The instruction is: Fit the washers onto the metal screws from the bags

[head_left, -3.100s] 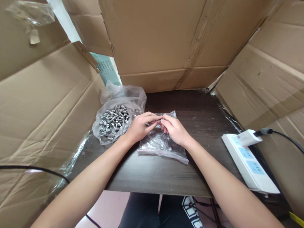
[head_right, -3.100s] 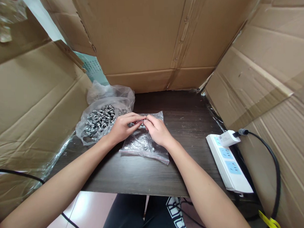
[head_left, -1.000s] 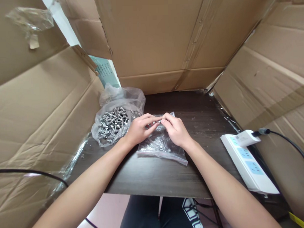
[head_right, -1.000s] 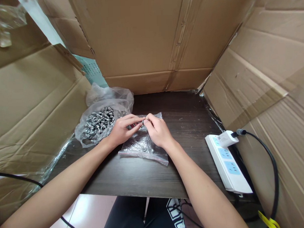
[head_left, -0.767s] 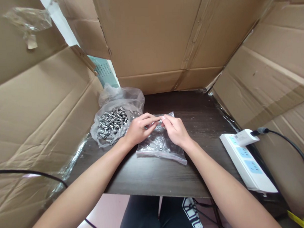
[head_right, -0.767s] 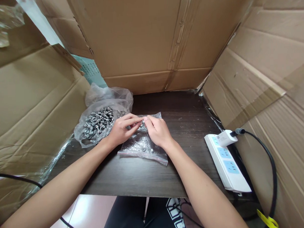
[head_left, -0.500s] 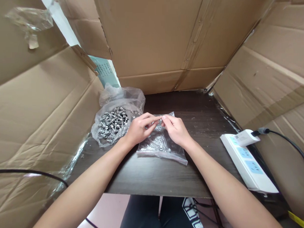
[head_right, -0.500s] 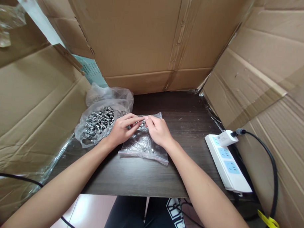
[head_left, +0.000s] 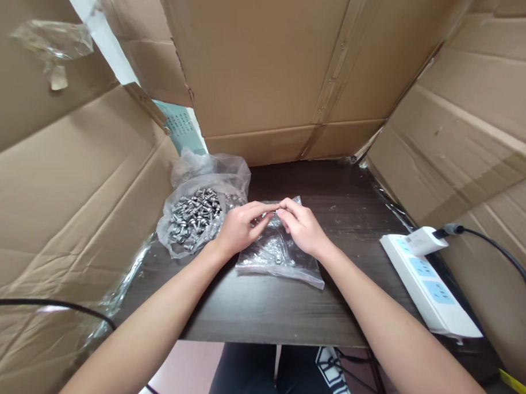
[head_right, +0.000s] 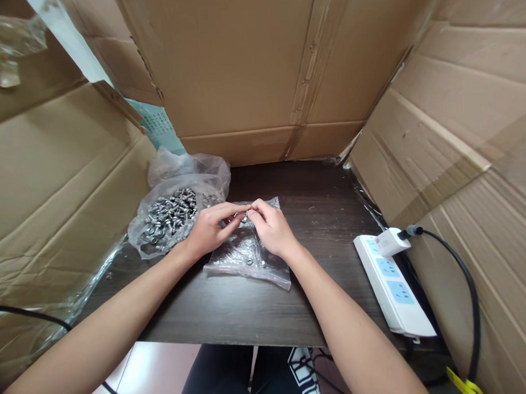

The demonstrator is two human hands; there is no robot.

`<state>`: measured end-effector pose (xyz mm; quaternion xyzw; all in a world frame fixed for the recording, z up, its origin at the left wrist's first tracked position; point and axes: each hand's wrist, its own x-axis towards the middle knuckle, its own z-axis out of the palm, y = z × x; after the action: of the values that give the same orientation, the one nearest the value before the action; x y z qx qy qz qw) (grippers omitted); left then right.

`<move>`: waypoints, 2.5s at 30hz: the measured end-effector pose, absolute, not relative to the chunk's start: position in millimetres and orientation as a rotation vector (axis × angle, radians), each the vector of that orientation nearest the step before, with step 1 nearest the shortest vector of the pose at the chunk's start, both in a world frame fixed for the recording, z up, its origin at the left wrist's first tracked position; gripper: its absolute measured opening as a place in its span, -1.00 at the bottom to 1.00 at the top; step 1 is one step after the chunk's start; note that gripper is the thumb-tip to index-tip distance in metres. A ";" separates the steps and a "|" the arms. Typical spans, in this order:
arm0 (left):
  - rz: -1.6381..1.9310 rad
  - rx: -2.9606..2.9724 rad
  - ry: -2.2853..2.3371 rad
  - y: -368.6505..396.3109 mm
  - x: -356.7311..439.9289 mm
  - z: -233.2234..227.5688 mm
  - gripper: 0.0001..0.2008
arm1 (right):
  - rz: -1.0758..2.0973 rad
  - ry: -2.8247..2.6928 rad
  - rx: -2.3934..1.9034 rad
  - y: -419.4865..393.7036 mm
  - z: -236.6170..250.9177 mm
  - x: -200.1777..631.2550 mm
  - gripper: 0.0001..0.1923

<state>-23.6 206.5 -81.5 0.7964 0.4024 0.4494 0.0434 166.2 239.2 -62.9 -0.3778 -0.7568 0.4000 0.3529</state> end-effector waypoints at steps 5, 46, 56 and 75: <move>1.331 2.396 1.255 205.6 -22.9 -80.2 -0.78 | 1.007 -1.965 -1.004 239.2 -63.6 166.3 -0.63; 1.424 2.357 1.301 206.5 -21.8 -83.1 -0.86 | 1.049 -1.913 -0.984 238.5 -60.7 166.3 -0.61; 1.420 2.357 1.323 205.7 -21.8 -82.4 -0.87 | 1.032 -1.888 -1.041 238.6 -62.1 165.6 -0.44; 1.335 2.205 1.258 207.9 -24.6 -87.7 -0.63 | 1.074 -1.906 -0.879 239.1 -65.8 163.5 -0.72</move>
<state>-24.6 207.9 -87.7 0.7616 0.4346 0.4610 0.1363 163.5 239.1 -65.8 -0.3446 -0.7470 0.4210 0.3821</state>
